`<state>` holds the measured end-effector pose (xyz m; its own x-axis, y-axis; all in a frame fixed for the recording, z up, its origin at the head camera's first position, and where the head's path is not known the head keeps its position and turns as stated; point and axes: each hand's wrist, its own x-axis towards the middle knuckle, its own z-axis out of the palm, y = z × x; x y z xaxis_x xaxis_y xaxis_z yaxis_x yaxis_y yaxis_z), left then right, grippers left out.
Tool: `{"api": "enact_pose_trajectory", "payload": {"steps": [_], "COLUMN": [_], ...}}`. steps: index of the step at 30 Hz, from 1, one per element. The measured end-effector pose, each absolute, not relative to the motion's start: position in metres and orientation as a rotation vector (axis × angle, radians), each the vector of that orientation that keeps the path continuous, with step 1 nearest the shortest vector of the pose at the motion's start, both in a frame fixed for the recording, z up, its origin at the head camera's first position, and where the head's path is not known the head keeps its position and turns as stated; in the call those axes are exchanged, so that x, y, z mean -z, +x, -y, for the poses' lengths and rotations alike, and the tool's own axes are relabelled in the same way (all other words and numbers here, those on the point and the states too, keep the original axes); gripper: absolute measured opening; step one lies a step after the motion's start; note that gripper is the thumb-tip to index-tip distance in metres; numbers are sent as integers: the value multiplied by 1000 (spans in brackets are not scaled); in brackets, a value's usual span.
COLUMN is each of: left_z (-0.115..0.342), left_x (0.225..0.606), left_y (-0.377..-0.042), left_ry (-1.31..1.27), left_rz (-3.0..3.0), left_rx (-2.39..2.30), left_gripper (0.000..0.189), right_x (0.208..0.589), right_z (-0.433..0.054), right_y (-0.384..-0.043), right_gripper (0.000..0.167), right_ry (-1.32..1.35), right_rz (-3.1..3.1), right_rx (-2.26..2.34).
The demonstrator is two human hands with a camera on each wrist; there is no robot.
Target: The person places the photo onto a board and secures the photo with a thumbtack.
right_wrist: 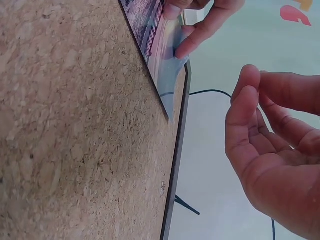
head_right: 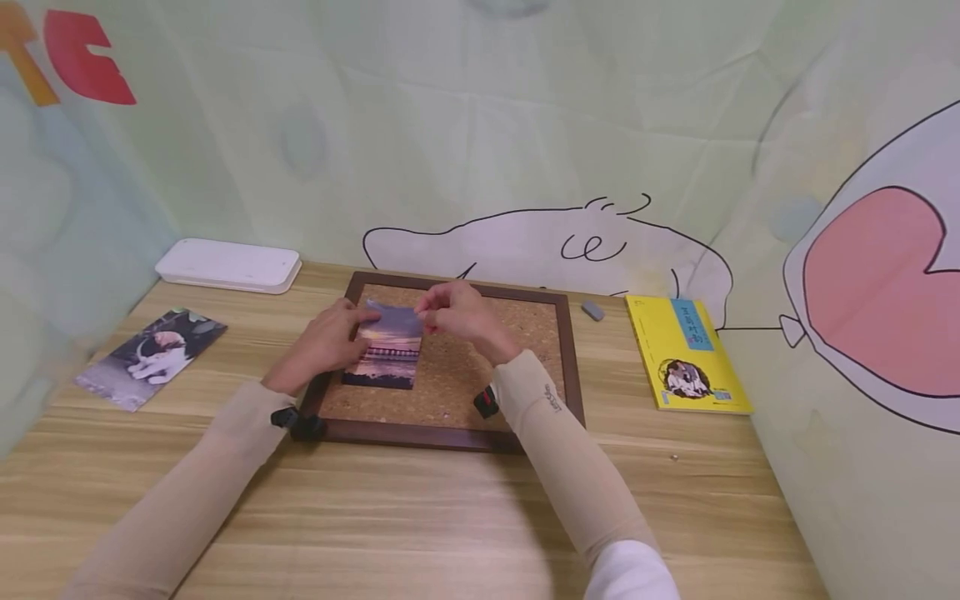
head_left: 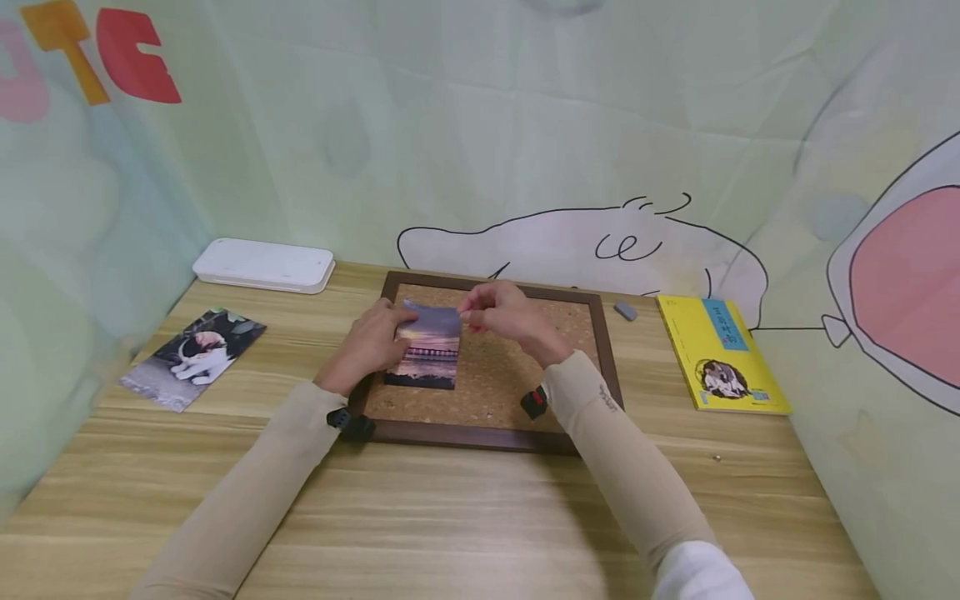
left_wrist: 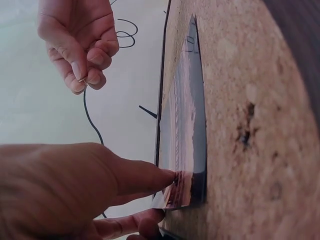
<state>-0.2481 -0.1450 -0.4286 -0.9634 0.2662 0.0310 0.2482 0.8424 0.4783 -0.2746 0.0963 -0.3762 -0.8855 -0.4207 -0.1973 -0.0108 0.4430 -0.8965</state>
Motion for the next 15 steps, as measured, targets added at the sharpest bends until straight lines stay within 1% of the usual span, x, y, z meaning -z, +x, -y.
{"api": "enact_pose_trajectory", "payload": {"steps": [3, 15], "left_z": [146, 146], "left_x": [428, 428], "left_y": [-248, -248], "left_ry": [408, 384], "left_rz": [-2974, -2941], "left_rx": [-770, -756], "left_gripper": [50, 53], "right_x": [377, 379], "right_z": [-94, -85], "right_y": [-277, -283], "right_gripper": [23, 23], "right_ry": [-354, -329], "right_rz": [-2311, -2293], "right_rx": [1418, 1383]}}
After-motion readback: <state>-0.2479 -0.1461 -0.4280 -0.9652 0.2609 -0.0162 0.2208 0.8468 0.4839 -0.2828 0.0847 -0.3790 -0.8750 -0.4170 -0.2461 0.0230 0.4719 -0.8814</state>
